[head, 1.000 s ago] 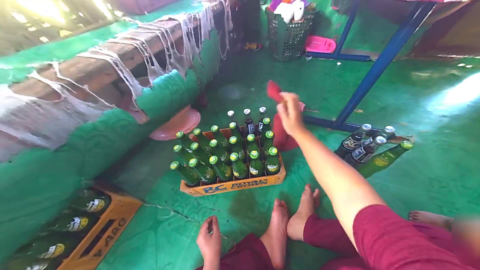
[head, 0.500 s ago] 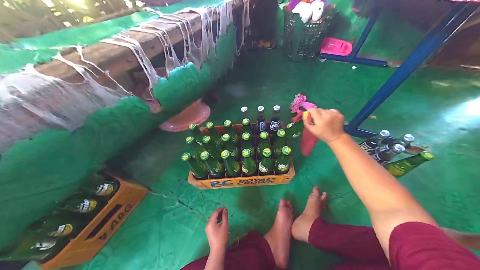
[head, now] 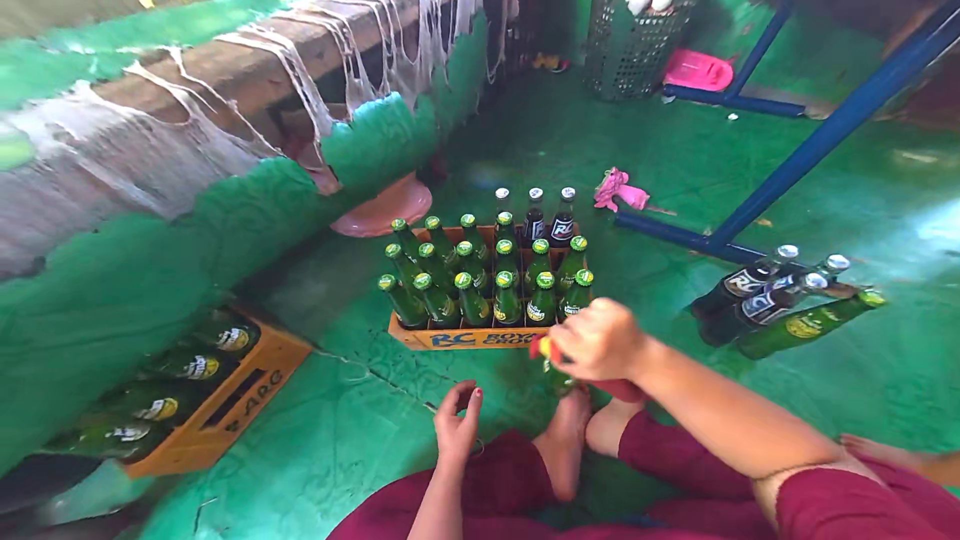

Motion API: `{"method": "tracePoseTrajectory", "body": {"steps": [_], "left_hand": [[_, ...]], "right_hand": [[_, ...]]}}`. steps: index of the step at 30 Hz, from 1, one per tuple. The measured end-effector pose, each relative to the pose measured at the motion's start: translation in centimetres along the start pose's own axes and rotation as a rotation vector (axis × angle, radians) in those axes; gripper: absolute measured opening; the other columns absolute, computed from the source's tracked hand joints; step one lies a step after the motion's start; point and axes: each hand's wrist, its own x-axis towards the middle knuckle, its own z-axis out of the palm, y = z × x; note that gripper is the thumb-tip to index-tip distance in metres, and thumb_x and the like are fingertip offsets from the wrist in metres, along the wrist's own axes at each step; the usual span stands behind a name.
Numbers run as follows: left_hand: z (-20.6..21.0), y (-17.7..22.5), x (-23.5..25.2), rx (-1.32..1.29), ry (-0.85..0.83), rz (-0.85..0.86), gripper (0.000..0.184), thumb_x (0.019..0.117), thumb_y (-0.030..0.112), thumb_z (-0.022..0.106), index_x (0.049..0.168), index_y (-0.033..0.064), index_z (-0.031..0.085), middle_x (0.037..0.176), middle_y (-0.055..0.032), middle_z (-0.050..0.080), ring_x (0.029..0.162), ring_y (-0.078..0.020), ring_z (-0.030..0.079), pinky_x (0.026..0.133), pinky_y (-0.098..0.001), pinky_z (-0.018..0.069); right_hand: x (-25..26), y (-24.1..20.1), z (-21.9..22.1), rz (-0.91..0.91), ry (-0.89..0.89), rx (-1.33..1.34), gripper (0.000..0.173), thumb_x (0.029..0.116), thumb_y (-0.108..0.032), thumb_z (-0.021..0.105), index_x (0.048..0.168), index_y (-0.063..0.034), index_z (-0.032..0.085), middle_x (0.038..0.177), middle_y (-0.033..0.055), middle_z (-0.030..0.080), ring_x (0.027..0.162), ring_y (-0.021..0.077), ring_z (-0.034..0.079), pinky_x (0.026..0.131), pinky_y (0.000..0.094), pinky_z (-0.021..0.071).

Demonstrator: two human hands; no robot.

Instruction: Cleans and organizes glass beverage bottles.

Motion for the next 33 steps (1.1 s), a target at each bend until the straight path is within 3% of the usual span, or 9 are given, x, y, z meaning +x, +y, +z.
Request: {"method": "tracePoseTrajectory", "body": {"steps": [6, 9, 12, 14, 17, 20, 25, 28, 33], "left_hand": [[-0.5, 1.3, -0.2, -0.25, -0.202, -0.153, 0.04, 0.0978, 0.011, 0.051, 0.128, -0.0141, 0.056, 0.118, -0.0123, 0.067, 0.096, -0.0031, 0.066, 0.085, -0.024, 0.0549], [-0.9, 0.9, 0.0, -0.24, -0.163, -0.163, 0.042, 0.101, 0.012, 0.046, 0.13, -0.0166, 0.054, 0.119, -0.0149, 0.067, 0.098, -0.0033, 0.066, 0.089, -0.0249, 0.0553], [-1.6, 0.6, 0.4, -0.264, -0.086, -0.247, 0.037, 0.1032, 0.01, 0.044, 0.128, -0.0157, 0.055, 0.117, -0.0124, 0.068, 0.099, -0.0031, 0.067, 0.091, -0.0253, 0.0565], [-1.9, 0.9, 0.6, -0.318, -0.05, -0.359, 0.039, 0.1055, 0.011, 0.04, 0.131, -0.0162, 0.052, 0.117, -0.0142, 0.067, 0.096, -0.0064, 0.069, 0.089, -0.0274, 0.0583], [-2.2, 1.5, 1.0, -0.34, -0.051, -0.441, 0.05, 0.0964, 0.024, 0.036, 0.13, -0.0118, 0.046, 0.109, -0.0106, 0.064, 0.089, -0.0106, 0.067, 0.081, -0.0316, 0.0581], [-1.8, 2.1, 0.5, -0.103, -0.075, -0.231, 0.066, 0.0916, 0.039, 0.059, 0.127, -0.0163, 0.052, 0.108, -0.0149, 0.069, 0.09, -0.0097, 0.069, 0.08, -0.0309, 0.0591], [-1.4, 1.2, -0.2, -0.065, -0.009, -0.061, 0.067, 0.0924, 0.039, 0.063, 0.121, -0.0198, 0.053, 0.105, -0.0121, 0.069, 0.097, -0.0001, 0.065, 0.09, -0.0226, 0.0539], [-1.6, 1.8, -0.4, -0.115, 0.136, -0.286, 0.062, 0.0962, 0.032, 0.058, 0.132, -0.0174, 0.044, 0.112, -0.0147, 0.062, 0.101, -0.0045, 0.061, 0.092, -0.0245, 0.0512], [-2.1, 3.0, 1.2, -0.211, 0.441, -0.696, 0.044, 0.1074, 0.028, 0.052, 0.134, -0.0071, 0.048, 0.105, -0.0208, 0.064, 0.085, -0.0234, 0.069, 0.073, -0.044, 0.0603]], "right_hand": [[1.5, -6.7, 9.8, 0.158, 0.151, 0.375, 0.033, 0.0965, -0.026, 0.055, 0.093, -0.0004, 0.074, 0.073, 0.0152, 0.07, 0.064, 0.0312, 0.069, 0.06, 0.0457, 0.0539], [0.5, -10.1, 13.9, 0.448, 0.24, 0.71, 0.054, 0.1045, -0.036, 0.041, 0.115, 0.0081, 0.07, 0.106, 0.0224, 0.075, 0.097, 0.0321, 0.073, 0.088, 0.0471, 0.0572], [-2.0, -12.4, 16.8, 0.569, 0.242, 0.842, 0.064, 0.0923, -0.043, 0.065, 0.12, 0.0145, 0.064, 0.113, 0.0272, 0.071, 0.103, 0.0328, 0.071, 0.093, 0.0435, 0.0572], [-4.5, -12.9, 17.2, 0.68, 0.119, 0.886, 0.068, 0.078, -0.032, 0.084, 0.121, 0.0154, 0.062, 0.112, 0.028, 0.07, 0.103, 0.0338, 0.071, 0.093, 0.0437, 0.0581], [-7.5, -12.5, 16.0, 0.853, -0.352, 0.86, 0.077, 0.0766, -0.038, 0.086, 0.13, 0.0115, 0.06, 0.123, 0.0282, 0.068, 0.117, 0.04, 0.066, 0.104, 0.0537, 0.0505], [-6.5, -11.7, 14.9, 0.834, -0.522, 0.877, 0.081, 0.0753, -0.045, 0.086, 0.133, 0.006, 0.061, 0.139, 0.0262, 0.059, 0.129, 0.0396, 0.057, 0.11, 0.0537, 0.0446], [-1.2, -13.4, 14.1, 0.472, 0.044, 0.898, 0.054, 0.076, -0.023, 0.083, 0.118, 0.0086, 0.069, 0.122, 0.0287, 0.068, 0.106, 0.0392, 0.07, 0.09, 0.0498, 0.0583], [-1.9, -14.5, 15.6, 0.414, 0.034, 0.777, 0.055, 0.0819, -0.027, 0.08, 0.122, 0.0082, 0.068, 0.12, 0.0271, 0.07, 0.106, 0.0404, 0.071, 0.093, 0.0507, 0.0574], [-7.5, -13.5, 17.0, 0.447, -0.275, 0.642, 0.064, 0.089, -0.035, 0.077, 0.131, 0.0107, 0.061, 0.126, 0.0286, 0.067, 0.117, 0.0434, 0.067, 0.103, 0.0525, 0.052]]}}
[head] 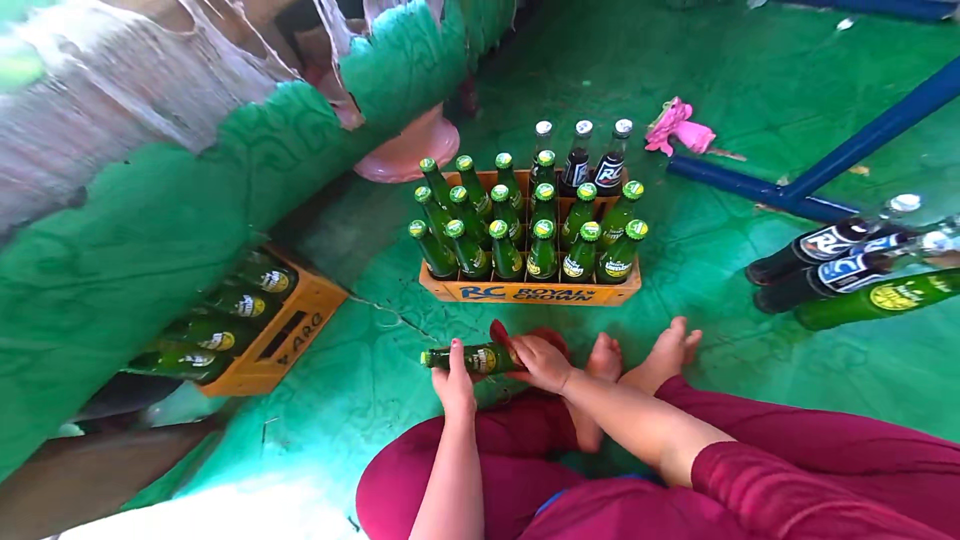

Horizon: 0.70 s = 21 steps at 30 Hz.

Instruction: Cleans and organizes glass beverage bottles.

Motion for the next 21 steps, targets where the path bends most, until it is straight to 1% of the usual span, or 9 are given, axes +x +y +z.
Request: {"method": "tracePoseTrajectory", "body": {"steps": [2, 4, 7, 10, 12, 15, 17, 19, 21], "left_hand": [[0.2, 0.0, -0.5, -0.048, 0.022, 0.054, 0.036, 0.1062, 0.022, 0.053, 0.127, -0.0072, 0.05, 0.096, -0.013, 0.065, 0.078, -0.0141, 0.068, 0.07, -0.035, 0.0604], [0.3, 0.3, -0.7, -0.137, 0.044, 0.086, 0.034, 0.1061, 0.019, 0.052, 0.126, -0.0076, 0.049, 0.094, -0.0103, 0.064, 0.077, -0.0111, 0.068, 0.071, -0.0323, 0.0601], [-0.2, 1.6, -0.7, -0.296, 0.015, 0.067, 0.032, 0.1087, 0.019, 0.042, 0.132, -0.0033, 0.041, 0.095, -0.0071, 0.061, 0.079, -0.0115, 0.068, 0.071, -0.0334, 0.0607], [-1.0, 1.4, -0.4, -0.368, -0.115, 0.155, 0.015, 0.1064, 0.013, 0.039, 0.119, 0.0052, 0.043, 0.086, 0.0005, 0.067, 0.073, -0.0115, 0.072, 0.066, -0.0344, 0.064], [-1.3, 0.9, 0.2, -0.381, -0.182, 0.243, 0.011, 0.1029, 0.011, 0.041, 0.113, 0.0082, 0.045, 0.084, 0.0035, 0.07, 0.072, -0.0113, 0.073, 0.065, -0.0345, 0.0645], [-1.4, 0.1, 0.4, -0.309, -0.245, 0.364, 0.018, 0.0971, 0.011, 0.049, 0.114, 0.0056, 0.046, 0.088, 0.0068, 0.068, 0.077, -0.0071, 0.071, 0.07, -0.0316, 0.0634], [-1.3, -0.4, 0.5, -0.271, -0.296, 0.457, 0.021, 0.0952, 0.013, 0.054, 0.113, 0.0055, 0.048, 0.094, 0.008, 0.071, 0.083, -0.0049, 0.071, 0.074, -0.0287, 0.0626], [-1.3, -0.8, 0.8, -0.271, -0.318, 0.522, 0.021, 0.0961, 0.014, 0.055, 0.114, 0.0052, 0.048, 0.097, 0.0074, 0.072, 0.087, -0.0045, 0.072, 0.077, -0.028, 0.0619], [-1.4, -1.1, 0.8, -0.254, -0.343, 0.579, 0.022, 0.0964, 0.013, 0.055, 0.115, 0.002, 0.048, 0.101, 0.0066, 0.072, 0.091, -0.0032, 0.071, 0.081, -0.0271, 0.061]], "right_hand": [[-0.7, 1.3, -0.5, 0.034, 0.009, 0.06, 0.063, 0.0886, -0.037, 0.077, 0.129, 0.0098, 0.063, 0.125, 0.0292, 0.067, 0.118, 0.0448, 0.065, 0.105, 0.0541, 0.0501], [-0.5, 1.7, -1.2, 0.167, 0.053, 0.216, 0.06, 0.0921, -0.034, 0.072, 0.13, 0.0106, 0.062, 0.128, 0.0308, 0.064, 0.123, 0.0443, 0.062, 0.108, 0.0527, 0.0474], [0.5, 0.0, -2.2, 0.543, 0.197, 0.596, 0.055, 0.1051, -0.026, 0.043, 0.141, 0.0156, 0.049, 0.134, 0.031, 0.061, 0.128, 0.0326, 0.06, 0.11, 0.0421, 0.045], [2.4, -2.3, -4.2, 0.825, 0.266, 0.92, 0.049, 0.1123, -0.021, 0.033, 0.147, 0.0128, 0.04, 0.149, 0.0297, 0.047, 0.14, 0.0264, 0.047, 0.118, 0.0365, 0.0351], [3.2, -2.4, -5.5, 0.858, 0.172, 0.845, 0.051, 0.1137, -0.022, 0.028, 0.146, 0.0143, 0.041, 0.152, 0.0309, 0.044, 0.145, 0.0289, 0.042, 0.122, 0.0379, 0.0293], [3.8, -2.2, -6.5, 0.938, -0.056, 0.486, 0.056, 0.1146, -0.026, 0.022, 0.13, 0.0142, 0.058, 0.13, 0.0323, 0.061, 0.129, 0.0364, 0.057, 0.111, 0.0472, 0.0397], [3.7, -1.9, -6.6, 0.968, -0.159, 0.373, 0.058, 0.1146, -0.028, 0.021, 0.122, 0.0134, 0.061, 0.122, 0.0318, 0.064, 0.122, 0.0387, 0.06, 0.107, 0.0502, 0.0431], [3.9, -1.8, -7.4, 0.951, -0.281, 0.256, 0.059, 0.1144, -0.03, 0.02, 0.123, 0.0106, 0.062, 0.123, 0.0303, 0.064, 0.122, 0.0397, 0.061, 0.105, 0.053, 0.0452], [4.4, -2.0, -8.6, 0.912, -0.422, 0.115, 0.057, 0.1139, -0.034, 0.022, 0.132, 0.005, 0.059, 0.13, 0.0271, 0.063, 0.126, 0.0392, 0.06, 0.105, 0.0552, 0.0462]]}}
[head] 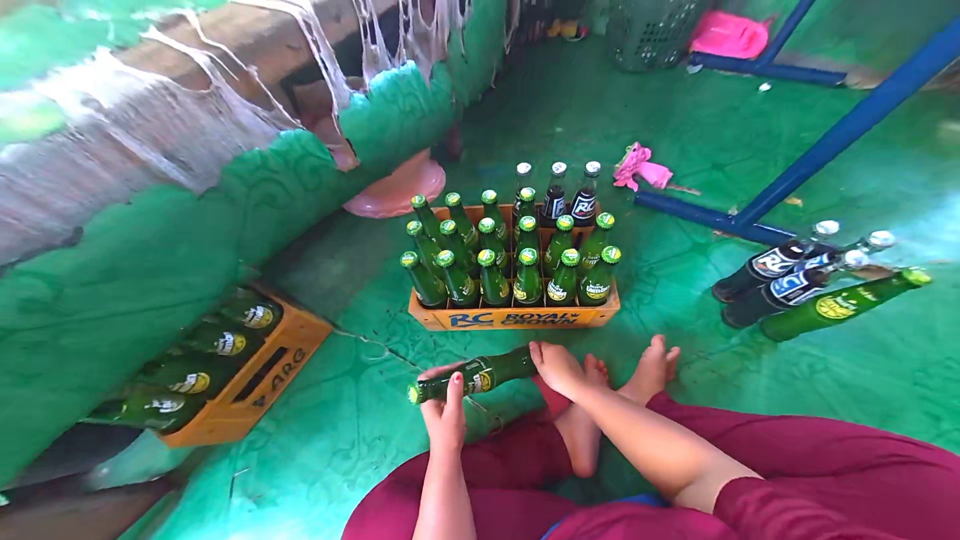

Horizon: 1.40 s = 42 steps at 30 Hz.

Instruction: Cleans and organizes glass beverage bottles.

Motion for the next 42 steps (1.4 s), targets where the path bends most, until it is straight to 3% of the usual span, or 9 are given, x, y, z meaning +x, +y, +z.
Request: {"method": "tracePoseTrajectory", "body": {"steps": [4, 7, 10, 13, 15, 17, 22, 34, 42], "left_hand": [[0.5, -0.8, -0.1, 0.119, -0.138, 0.113, 0.032, 0.0912, 0.009, 0.062, 0.113, -0.0129, 0.052, 0.104, -0.0024, 0.07, 0.096, 0.0007, 0.067, 0.088, -0.0225, 0.0571], [0.7, -1.1, -0.8, 0.385, -0.228, 0.19, 0.053, 0.0934, 0.03, 0.065, 0.111, -0.0187, 0.055, 0.1, -0.0123, 0.07, 0.093, -0.0006, 0.066, 0.087, -0.0202, 0.0549], [0.8, -0.5, -1.9, 0.641, -0.355, 0.247, 0.056, 0.0885, 0.036, 0.067, 0.099, -0.019, 0.067, 0.092, -0.0261, 0.072, 0.088, -0.0269, 0.073, 0.086, -0.0437, 0.0557], [1.2, -1.3, -2.3, 0.417, -0.486, 0.105, 0.086, 0.0691, 0.043, 0.086, 0.117, -0.0216, 0.056, 0.109, -0.0192, 0.072, 0.101, -0.0111, 0.071, 0.091, -0.0306, 0.0574], [0.9, -1.8, -2.1, 0.3, -0.538, -0.027, 0.126, 0.0636, 0.058, 0.086, 0.145, -0.0181, 0.026, 0.139, -0.0263, 0.051, 0.119, -0.014, 0.062, 0.091, -0.0309, 0.0572], [0.3, -1.9, -1.4, 0.352, -0.554, -0.039, 0.128, 0.0725, 0.07, 0.072, 0.151, -0.0162, 0.02, 0.152, -0.0364, 0.034, 0.129, -0.0282, 0.055, 0.091, -0.0397, 0.0554], [-0.6, -2.1, -0.9, 0.441, -0.509, -0.031, 0.089, 0.0933, 0.047, 0.055, 0.146, -0.0192, 0.029, 0.145, -0.0383, 0.04, 0.119, -0.0191, 0.06, 0.086, -0.0289, 0.0537], [-0.2, -2.2, -1.1, 0.559, -0.536, -0.032, 0.072, 0.0926, 0.033, 0.059, 0.139, -0.0187, 0.041, 0.136, -0.0397, 0.05, 0.113, -0.0296, 0.064, 0.088, -0.0362, 0.0552], [0.1, -2.1, -1.2, 0.606, -0.471, -0.067, 0.067, 0.0932, 0.033, 0.059, 0.136, -0.0173, 0.048, 0.131, -0.0378, 0.055, 0.11, -0.0321, 0.066, 0.088, -0.0387, 0.0557]], "right_hand": [[-2.3, -1.8, -1.9, -0.341, 0.201, 0.023, 0.051, 0.1117, -0.034, 0.037, 0.139, 0.0053, 0.055, 0.128, 0.0265, 0.065, 0.119, 0.0397, 0.064, 0.103, 0.0543, 0.0489], [-4.4, -4.3, -2.5, -0.804, 0.298, 0.05, 0.059, 0.0971, -0.044, 0.063, 0.135, 0.0009, 0.063, 0.119, 0.0231, 0.07, 0.106, 0.0365, 0.07, 0.09, 0.0556, 0.0561], [-6.9, -6.9, -2.9, -0.865, 0.156, -0.25, 0.06, 0.0896, -0.041, 0.076, 0.138, -0.008, 0.063, 0.107, 0.0244, 0.07, 0.096, 0.0412, 0.07, 0.08, 0.0592, 0.0551], [-7.7, -6.3, -3.7, -0.844, 0.131, -0.37, 0.036, 0.0912, -0.025, 0.076, 0.115, 0.001, 0.069, 0.094, 0.0234, 0.07, 0.09, 0.0414, 0.071, 0.074, 0.0577, 0.0547], [-7.6, -4.1, -5.2, -0.801, 0.22, -0.304, 0.031, 0.0923, -0.024, 0.074, 0.107, 0.0035, 0.07, 0.089, 0.0223, 0.071, 0.087, 0.04, 0.071, 0.075, 0.0578, 0.0549], [-8.2, -1.7, -7.9, -0.722, 0.332, -0.201, 0.031, 0.0957, -0.025, 0.069, 0.106, 0.005, 0.071, 0.09, 0.0228, 0.072, 0.089, 0.0395, 0.072, 0.079, 0.0582, 0.0548], [-13.4, 3.1, -15.9, -0.618, 0.563, -0.128, 0.025, 0.0979, -0.02, 0.066, 0.103, 0.0035, 0.072, 0.087, 0.0182, 0.072, 0.082, 0.0311, 0.071, 0.072, 0.0498, 0.0564], [-16.8, 19.8, -23.1, 0.157, 0.686, -0.205, 0.036, 0.1027, -0.03, 0.061, 0.114, 0.0033, 0.067, 0.098, 0.026, 0.07, 0.096, 0.0454, 0.069, 0.084, 0.0649, 0.0513], [-15.6, 23.4, -24.4, 0.439, 0.762, -0.146, 0.045, 0.1048, -0.036, 0.058, 0.126, 0.0042, 0.062, 0.111, 0.0326, 0.068, 0.108, 0.053, 0.065, 0.089, 0.0696, 0.0481]]}}
